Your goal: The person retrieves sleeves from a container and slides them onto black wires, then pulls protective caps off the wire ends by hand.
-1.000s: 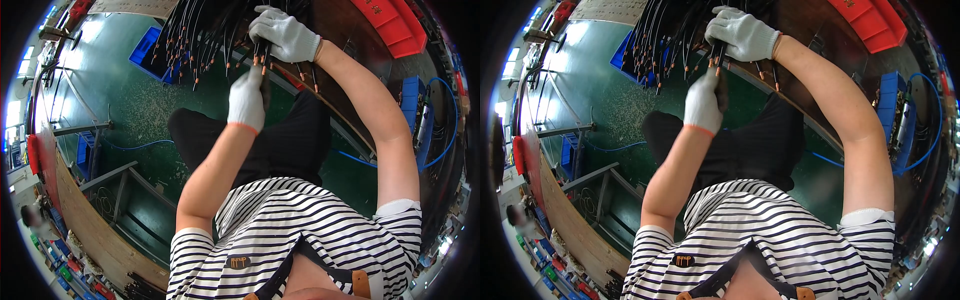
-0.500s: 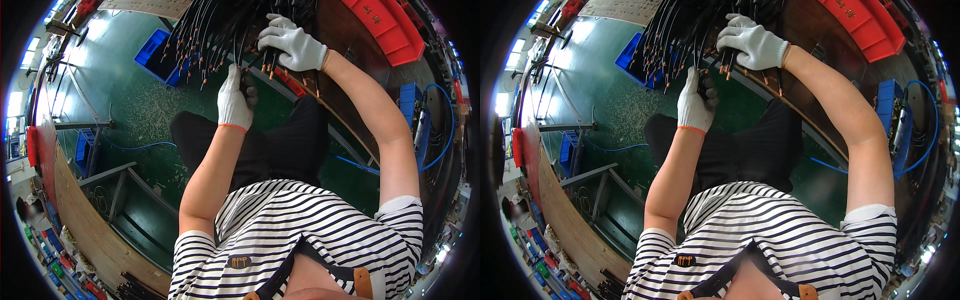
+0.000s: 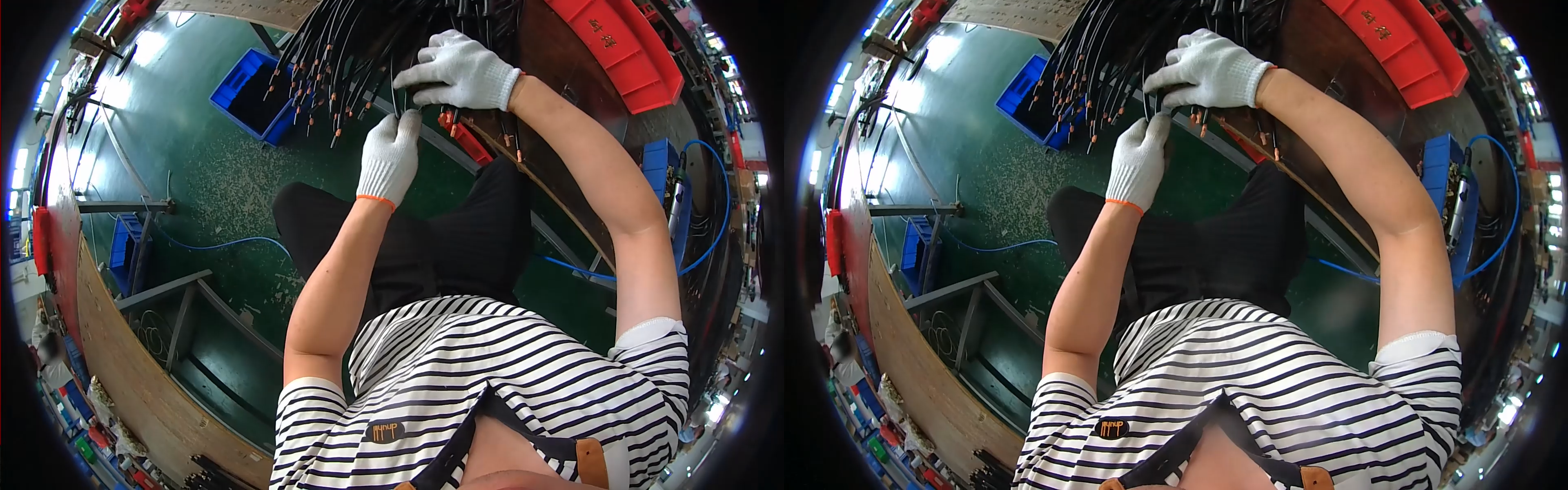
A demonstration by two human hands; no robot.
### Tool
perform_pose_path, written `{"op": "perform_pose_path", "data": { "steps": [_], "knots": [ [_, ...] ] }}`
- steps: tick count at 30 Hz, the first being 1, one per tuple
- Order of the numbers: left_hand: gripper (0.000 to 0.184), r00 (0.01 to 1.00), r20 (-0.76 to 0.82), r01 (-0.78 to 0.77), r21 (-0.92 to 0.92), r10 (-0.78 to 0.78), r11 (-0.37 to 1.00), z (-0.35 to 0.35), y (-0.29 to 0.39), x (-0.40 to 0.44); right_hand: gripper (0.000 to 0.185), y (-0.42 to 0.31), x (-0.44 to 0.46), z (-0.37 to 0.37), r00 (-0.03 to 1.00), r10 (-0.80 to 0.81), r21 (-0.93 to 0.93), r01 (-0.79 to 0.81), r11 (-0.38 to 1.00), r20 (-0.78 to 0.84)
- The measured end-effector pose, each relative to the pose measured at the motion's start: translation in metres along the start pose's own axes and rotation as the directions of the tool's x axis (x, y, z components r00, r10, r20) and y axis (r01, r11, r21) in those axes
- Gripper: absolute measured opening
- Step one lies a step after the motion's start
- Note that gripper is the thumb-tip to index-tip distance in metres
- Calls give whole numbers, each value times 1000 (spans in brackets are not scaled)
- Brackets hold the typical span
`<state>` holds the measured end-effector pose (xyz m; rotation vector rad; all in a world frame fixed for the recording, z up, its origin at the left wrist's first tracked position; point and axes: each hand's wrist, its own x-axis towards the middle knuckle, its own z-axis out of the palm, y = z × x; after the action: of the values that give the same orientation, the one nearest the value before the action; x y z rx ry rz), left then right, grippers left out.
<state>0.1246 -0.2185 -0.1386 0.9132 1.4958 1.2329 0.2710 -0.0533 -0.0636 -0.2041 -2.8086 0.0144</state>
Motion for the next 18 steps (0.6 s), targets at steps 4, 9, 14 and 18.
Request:
{"op": "perform_pose_path", "data": {
  "steps": [4, 9, 14, 18],
  "knots": [
    [38, 999, 37, 39, -108, -35, 993, 7, -3, -5, 30, -2, 0, 4, 998, 55, 24, -56, 998, 23],
    [38, 994, 49, 103, -227, -94, 968, 9, 11, -17, 26, 0, 0, 4, 996, 80, 17, -81, 997, 44],
    [34, 982, 94, 178, -167, -164, 970, -10, -23, -57, 26, -3, 0, 9, 993, 120, 30, -120, 992, 1],
    [29, 934, -5, 333, -357, -358, 873, -27, -30, -77, 33, -2, -2, 8, 978, 208, 107, -205, 973, -14]
  ]
}}
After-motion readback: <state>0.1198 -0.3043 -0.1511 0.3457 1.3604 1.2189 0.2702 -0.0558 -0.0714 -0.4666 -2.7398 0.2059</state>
